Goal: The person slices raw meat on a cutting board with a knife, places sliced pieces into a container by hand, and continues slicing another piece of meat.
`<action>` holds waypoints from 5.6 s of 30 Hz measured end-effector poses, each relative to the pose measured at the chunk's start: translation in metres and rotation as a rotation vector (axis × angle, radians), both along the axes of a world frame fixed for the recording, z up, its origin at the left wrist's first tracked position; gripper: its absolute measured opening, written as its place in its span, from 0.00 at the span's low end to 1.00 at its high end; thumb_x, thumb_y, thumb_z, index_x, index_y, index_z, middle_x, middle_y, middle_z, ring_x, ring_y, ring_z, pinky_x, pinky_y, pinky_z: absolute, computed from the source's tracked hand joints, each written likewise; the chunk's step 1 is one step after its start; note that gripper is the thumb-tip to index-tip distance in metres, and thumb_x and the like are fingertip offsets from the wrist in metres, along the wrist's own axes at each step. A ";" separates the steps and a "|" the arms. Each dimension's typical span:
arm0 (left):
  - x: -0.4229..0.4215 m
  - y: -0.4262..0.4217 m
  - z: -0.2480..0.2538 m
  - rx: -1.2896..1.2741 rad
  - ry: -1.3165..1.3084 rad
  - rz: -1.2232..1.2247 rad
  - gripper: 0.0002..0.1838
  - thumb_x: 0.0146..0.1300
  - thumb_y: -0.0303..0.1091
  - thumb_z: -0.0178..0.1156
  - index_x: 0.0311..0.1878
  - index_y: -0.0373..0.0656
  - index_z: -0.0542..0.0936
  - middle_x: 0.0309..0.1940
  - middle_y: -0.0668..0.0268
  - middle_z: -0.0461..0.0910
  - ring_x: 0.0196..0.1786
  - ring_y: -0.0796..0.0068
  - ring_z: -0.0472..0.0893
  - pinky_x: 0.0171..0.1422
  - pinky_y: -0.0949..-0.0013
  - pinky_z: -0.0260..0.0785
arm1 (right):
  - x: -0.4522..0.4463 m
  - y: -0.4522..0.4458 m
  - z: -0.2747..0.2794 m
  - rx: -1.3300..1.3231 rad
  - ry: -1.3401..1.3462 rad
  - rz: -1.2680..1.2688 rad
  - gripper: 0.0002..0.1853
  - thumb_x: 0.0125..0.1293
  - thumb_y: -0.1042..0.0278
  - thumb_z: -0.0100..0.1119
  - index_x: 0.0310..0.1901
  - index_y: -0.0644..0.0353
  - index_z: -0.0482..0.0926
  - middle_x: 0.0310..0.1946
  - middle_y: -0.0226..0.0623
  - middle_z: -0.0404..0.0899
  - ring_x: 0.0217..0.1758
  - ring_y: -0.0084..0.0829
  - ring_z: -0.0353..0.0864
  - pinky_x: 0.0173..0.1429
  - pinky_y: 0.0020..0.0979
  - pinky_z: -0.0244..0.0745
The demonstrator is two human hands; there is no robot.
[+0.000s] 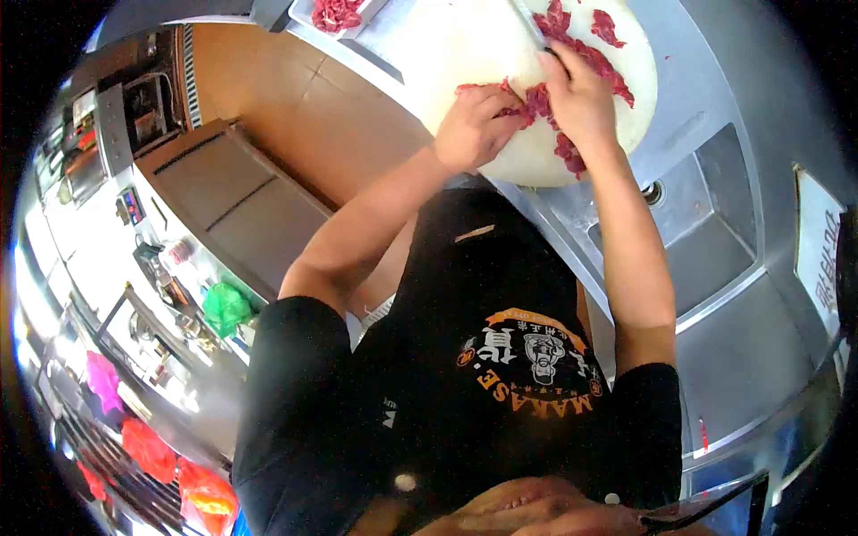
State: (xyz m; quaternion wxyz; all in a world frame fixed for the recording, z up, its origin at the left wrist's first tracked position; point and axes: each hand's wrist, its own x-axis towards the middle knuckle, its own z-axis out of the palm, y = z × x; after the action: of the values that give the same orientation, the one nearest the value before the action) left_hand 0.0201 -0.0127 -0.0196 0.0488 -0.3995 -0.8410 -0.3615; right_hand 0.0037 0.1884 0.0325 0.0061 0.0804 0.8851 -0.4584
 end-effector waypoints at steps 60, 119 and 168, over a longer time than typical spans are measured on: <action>0.009 -0.010 0.001 -0.029 0.023 0.085 0.16 0.52 0.26 0.70 0.46 0.46 0.88 0.52 0.63 0.83 0.57 0.56 0.81 0.65 0.53 0.73 | 0.174 0.044 0.060 0.097 -0.184 0.189 0.20 0.74 0.59 0.64 0.66 0.48 0.81 0.44 0.48 0.88 0.45 0.50 0.89 0.46 0.45 0.83; 0.013 -0.021 0.000 -0.015 0.011 0.111 0.14 0.55 0.28 0.72 0.47 0.47 0.88 0.53 0.64 0.82 0.57 0.59 0.82 0.62 0.58 0.77 | 0.087 0.026 0.048 -0.067 -0.304 0.048 0.19 0.77 0.56 0.61 0.65 0.52 0.82 0.50 0.48 0.88 0.50 0.47 0.90 0.54 0.38 0.83; -0.034 -0.025 0.008 -0.148 0.035 0.469 0.08 0.52 0.36 0.71 0.36 0.52 0.86 0.44 0.64 0.81 0.51 0.56 0.79 0.57 0.52 0.68 | 0.250 -0.001 0.054 0.111 -0.371 -0.102 0.19 0.77 0.50 0.61 0.63 0.47 0.82 0.44 0.53 0.87 0.48 0.57 0.87 0.51 0.46 0.82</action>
State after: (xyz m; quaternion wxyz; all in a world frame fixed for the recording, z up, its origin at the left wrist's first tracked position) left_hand -0.0134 -0.0376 -0.0113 0.1165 -0.2018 -0.9340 -0.2708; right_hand 0.2539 0.1876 0.0864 0.1412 0.2085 0.8875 -0.3860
